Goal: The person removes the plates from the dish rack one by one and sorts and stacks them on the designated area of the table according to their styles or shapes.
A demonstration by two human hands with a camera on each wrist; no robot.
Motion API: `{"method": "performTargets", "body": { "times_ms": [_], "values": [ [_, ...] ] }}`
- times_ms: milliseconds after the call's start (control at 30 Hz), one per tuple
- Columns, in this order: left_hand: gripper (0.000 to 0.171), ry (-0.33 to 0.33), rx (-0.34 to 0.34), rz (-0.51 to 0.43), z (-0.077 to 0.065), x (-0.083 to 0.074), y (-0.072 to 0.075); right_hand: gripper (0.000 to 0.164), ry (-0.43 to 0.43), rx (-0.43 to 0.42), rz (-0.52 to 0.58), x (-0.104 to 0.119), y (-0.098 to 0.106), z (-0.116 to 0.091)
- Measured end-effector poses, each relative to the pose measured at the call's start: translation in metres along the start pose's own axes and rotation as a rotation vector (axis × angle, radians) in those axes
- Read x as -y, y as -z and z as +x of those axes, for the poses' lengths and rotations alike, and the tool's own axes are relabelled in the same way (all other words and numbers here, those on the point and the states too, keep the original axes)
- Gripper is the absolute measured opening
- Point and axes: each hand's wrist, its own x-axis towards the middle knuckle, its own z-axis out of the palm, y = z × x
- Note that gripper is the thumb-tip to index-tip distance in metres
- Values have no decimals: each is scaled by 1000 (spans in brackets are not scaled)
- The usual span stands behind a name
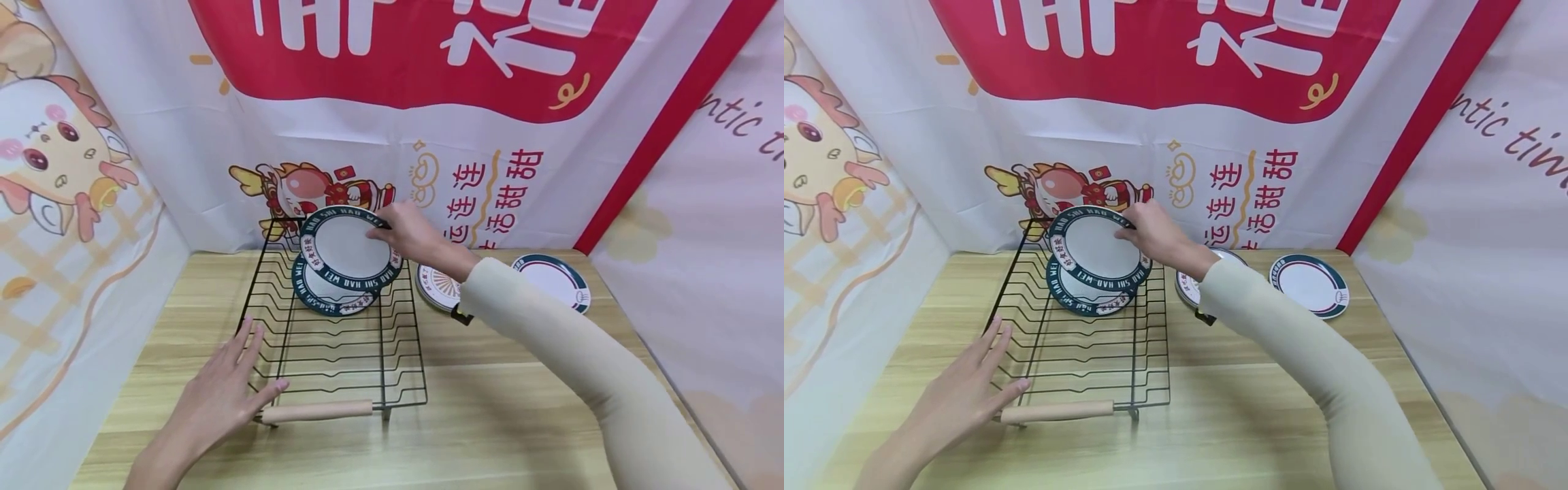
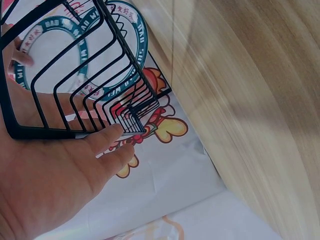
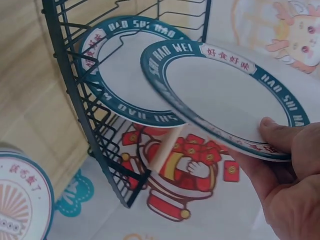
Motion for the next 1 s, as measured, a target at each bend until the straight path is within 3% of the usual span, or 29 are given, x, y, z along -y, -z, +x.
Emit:
{"method": "performTargets", "body": {
  "times_ms": [200,333,500,700,1000],
  "values": [
    [104,-3,3,-10,1,0,-1,21,-26,-33,-39,3,24,-25],
    [104,-1,5,-8,1,0,-1,17,-8,-66,-71,5,40,-41],
    [104,-3,5,-8,0,0,-1,23,-15,-80,-37,2,55,-62],
    [103,-12,0,-11,-4,-1,-2,20,-89,-83,-38,-5,71,-94],
    [105,-9,7,-4,1,0,-1,31,-204,-111,-74,-21,96,-141]
  ]
}}
